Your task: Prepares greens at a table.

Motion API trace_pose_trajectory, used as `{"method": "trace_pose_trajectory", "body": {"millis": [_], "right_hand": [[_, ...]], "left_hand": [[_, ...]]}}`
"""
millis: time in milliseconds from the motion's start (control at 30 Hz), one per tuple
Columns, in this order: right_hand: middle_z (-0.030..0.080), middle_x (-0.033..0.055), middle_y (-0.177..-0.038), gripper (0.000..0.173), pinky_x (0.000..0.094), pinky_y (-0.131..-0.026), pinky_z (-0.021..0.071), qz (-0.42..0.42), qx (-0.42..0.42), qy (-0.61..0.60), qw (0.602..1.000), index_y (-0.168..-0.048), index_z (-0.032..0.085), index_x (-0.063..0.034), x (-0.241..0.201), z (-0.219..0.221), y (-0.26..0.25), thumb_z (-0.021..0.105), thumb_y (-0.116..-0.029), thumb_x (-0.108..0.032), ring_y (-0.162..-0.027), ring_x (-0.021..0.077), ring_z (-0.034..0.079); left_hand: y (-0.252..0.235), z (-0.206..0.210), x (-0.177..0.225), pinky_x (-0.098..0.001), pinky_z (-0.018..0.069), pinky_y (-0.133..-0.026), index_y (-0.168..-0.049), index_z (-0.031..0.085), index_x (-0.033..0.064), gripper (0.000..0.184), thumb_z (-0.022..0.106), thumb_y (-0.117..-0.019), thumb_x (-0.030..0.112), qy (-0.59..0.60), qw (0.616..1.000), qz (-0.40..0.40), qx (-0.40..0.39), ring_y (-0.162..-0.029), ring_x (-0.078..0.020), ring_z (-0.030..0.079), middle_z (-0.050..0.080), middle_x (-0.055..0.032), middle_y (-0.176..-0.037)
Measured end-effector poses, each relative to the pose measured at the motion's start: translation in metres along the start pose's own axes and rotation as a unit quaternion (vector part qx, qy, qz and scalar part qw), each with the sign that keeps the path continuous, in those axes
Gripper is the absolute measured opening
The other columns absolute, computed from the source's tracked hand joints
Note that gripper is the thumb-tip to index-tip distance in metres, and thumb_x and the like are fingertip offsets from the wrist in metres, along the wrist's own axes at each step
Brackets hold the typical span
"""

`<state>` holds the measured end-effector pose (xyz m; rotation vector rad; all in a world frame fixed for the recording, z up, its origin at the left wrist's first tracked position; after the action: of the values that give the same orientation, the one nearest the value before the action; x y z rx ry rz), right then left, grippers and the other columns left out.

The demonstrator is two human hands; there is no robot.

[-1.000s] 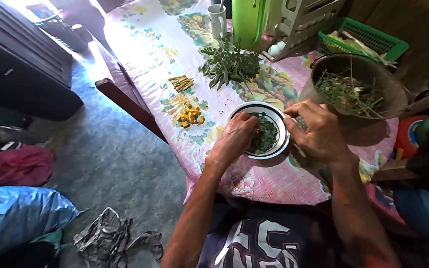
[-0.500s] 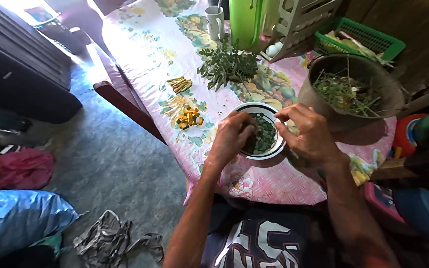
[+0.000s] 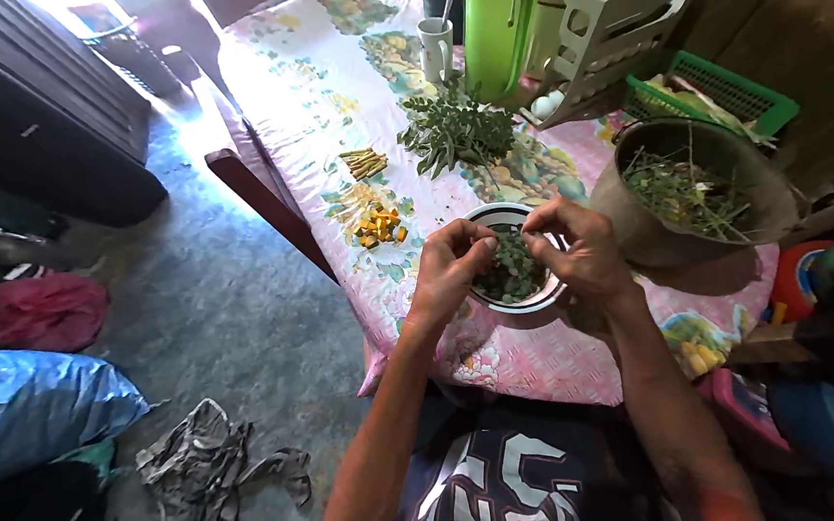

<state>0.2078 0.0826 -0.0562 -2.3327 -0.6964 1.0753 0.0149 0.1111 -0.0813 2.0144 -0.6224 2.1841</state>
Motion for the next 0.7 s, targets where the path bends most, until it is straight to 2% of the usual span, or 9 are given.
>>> {"method": "trace_pose_trajectory", "body": {"millis": [67,100,133,233,367,500,567,633,700], "right_hand": [[0.07,0.0076,-0.116,0.025,0.0371,-0.094,0.0536,-0.006,-0.035,0.051,0.998,-0.113,0.071,-0.0042,0.003,-0.001,-0.002,0.067,-0.089,-0.007,-0.107,0.0178,0.066],[0.07,0.0076,-0.12,0.026,0.0393,-0.098,0.0519,-0.016,-0.041,0.064,0.997,-0.116,0.072,-0.0053,0.004,0.001,-0.003,0.068,-0.0906,-0.011,-0.113,0.0191,0.065],[0.07,0.0071,-0.119,0.025,0.0381,-0.098,0.0533,-0.024,-0.036,0.06,0.997,-0.116,0.072,-0.006,0.005,0.004,-0.005,0.068,-0.0923,-0.015,-0.112,0.0181,0.066],[0.07,0.0055,-0.102,0.015,0.0338,-0.081,0.0571,-0.035,-0.013,0.034,0.999,-0.105,0.072,-0.0059,0.003,0.013,-0.012,0.067,-0.0939,-0.015,-0.09,0.0146,0.067],[0.065,0.0041,-0.092,0.011,0.026,-0.07,0.0555,-0.034,-0.015,0.025,0.999,-0.097,0.07,-0.0056,0.002,0.019,-0.011,0.063,-0.0951,-0.014,-0.078,0.0102,0.063],[0.062,0.0052,-0.085,0.023,0.0249,-0.064,0.0506,-0.026,0.013,0.02,0.999,-0.092,0.068,-0.0032,-0.003,0.01,-0.01,0.051,-0.1009,-0.016,-0.073,0.0093,0.059],[0.063,0.008,-0.085,0.028,0.0277,-0.065,0.0512,-0.019,0.038,0.045,0.998,-0.093,0.067,-0.0001,-0.006,-0.011,-0.012,0.047,-0.1028,-0.017,-0.073,0.011,0.059],[0.061,0.0077,-0.083,0.029,0.0302,-0.061,0.0497,0.028,0.054,0.118,0.991,-0.096,0.065,-0.0012,-0.013,-0.048,-0.007,0.046,-0.1058,-0.021,-0.069,0.0121,0.057],[0.059,0.011,-0.078,0.036,0.0359,-0.057,0.0502,0.079,0.091,0.208,0.971,-0.097,0.062,-0.001,-0.014,-0.093,0.004,0.044,-0.1084,-0.03,-0.064,0.0178,0.058]], "left_hand": [[0.0,0.0,0.0,-0.0232,0.0502,-0.053,-0.105,0.066,0.0079,0.008,0.062,-0.1,0.012,-0.012,1.0,0.004,0.0,-0.061,-0.0115,0.057,0.062,-0.0063,-0.082],[-0.001,0.0,0.001,-0.0233,0.0501,-0.053,-0.105,0.066,0.0078,0.008,0.062,-0.0999,0.012,-0.021,1.0,0.006,0.002,-0.061,-0.0119,0.057,0.062,-0.0064,-0.081],[-0.001,0.001,0.001,-0.0235,0.0495,-0.052,-0.105,0.066,0.0074,0.008,0.061,-0.0999,0.012,-0.027,1.0,0.011,0.004,-0.06,-0.0121,0.057,0.062,-0.0064,-0.08],[-0.002,0.002,0.002,-0.0242,0.0487,-0.051,-0.105,0.065,0.0072,0.009,0.06,-0.1004,0.012,-0.051,0.998,0.021,0.003,-0.059,-0.0131,0.056,0.061,-0.0066,-0.078],[0.0,0.006,0.004,-0.0241,0.0486,-0.051,-0.105,0.064,0.0066,0.009,0.057,-0.1012,0.011,-0.055,0.998,0.027,-0.017,-0.058,-0.0132,0.055,0.06,-0.007,-0.078],[0.001,0.012,0.01,-0.0251,0.0502,-0.051,-0.105,0.062,0.006,0.013,0.052,-0.1036,0.014,-0.083,0.995,0.051,-0.035,-0.058,-0.0138,0.057,0.061,-0.007,-0.08],[0.0,0.01,0.015,-0.0245,0.0483,-0.049,-0.108,0.062,0.0075,0.012,0.053,-0.1042,0.015,-0.11,0.992,0.067,-0.017,-0.056,-0.0131,0.055,0.061,-0.0059,-0.079],[-0.001,0.004,0.018,-0.0255,0.0471,-0.047,-0.11,0.063,0.0078,0.012,0.055,-0.1038,0.015,-0.156,0.984,0.084,0.006,-0.055,-0.0137,0.054,0.062,-0.0059,-0.079],[-0.003,-0.001,0.018,-0.0293,0.0505,-0.053,-0.11,0.064,0.0076,0.011,0.057,-0.1027,0.012,-0.242,0.966,0.091,0.01,-0.062,-0.0156,0.058,0.064,-0.007,-0.086]]}}
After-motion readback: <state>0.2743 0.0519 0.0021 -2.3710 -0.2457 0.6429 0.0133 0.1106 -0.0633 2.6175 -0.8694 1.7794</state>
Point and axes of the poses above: each hand's wrist, its own y-axis away from the middle knuckle, its own z-axis out of the palm, x = y × z, the point moved 4 cm from there along -y, towards the middle knuckle
